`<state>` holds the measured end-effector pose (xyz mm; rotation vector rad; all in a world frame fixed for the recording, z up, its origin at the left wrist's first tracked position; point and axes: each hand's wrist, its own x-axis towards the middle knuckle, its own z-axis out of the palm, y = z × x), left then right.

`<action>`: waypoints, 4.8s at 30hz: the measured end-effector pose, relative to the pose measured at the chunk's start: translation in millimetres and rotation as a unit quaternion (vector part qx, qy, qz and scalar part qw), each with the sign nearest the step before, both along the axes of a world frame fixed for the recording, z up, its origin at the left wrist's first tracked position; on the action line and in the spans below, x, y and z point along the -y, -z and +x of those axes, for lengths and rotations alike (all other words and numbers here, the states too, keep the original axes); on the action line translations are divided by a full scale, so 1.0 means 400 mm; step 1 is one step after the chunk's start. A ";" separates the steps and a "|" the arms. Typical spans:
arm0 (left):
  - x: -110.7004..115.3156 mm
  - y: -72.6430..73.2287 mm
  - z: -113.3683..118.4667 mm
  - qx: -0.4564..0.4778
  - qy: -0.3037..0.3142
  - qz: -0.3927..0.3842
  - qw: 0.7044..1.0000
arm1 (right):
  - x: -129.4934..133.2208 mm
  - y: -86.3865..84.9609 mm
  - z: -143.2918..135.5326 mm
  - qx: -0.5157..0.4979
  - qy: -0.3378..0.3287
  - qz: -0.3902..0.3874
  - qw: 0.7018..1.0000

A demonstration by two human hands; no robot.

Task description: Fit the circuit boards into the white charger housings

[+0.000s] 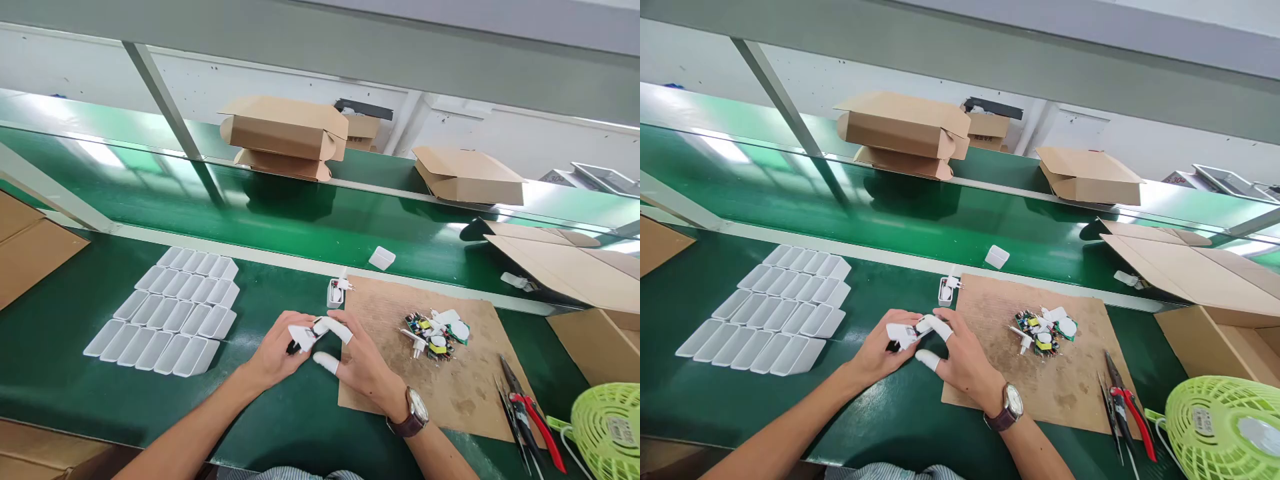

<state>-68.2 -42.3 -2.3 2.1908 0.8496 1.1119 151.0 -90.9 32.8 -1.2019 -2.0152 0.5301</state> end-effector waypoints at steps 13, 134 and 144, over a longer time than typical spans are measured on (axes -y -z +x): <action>-0.009 0.005 -0.007 -0.053 0.026 -0.092 0.994 | 0.006 0.041 0.009 -0.024 -0.002 0.013 1.000; 0.010 0.064 0.014 -0.017 -0.072 -0.150 0.986 | -0.209 -0.109 0.439 0.266 0.291 -0.137 0.909; -0.004 0.048 0.008 0.009 -0.060 -0.183 0.981 | 0.009 -0.122 0.256 0.174 0.090 -0.034 0.980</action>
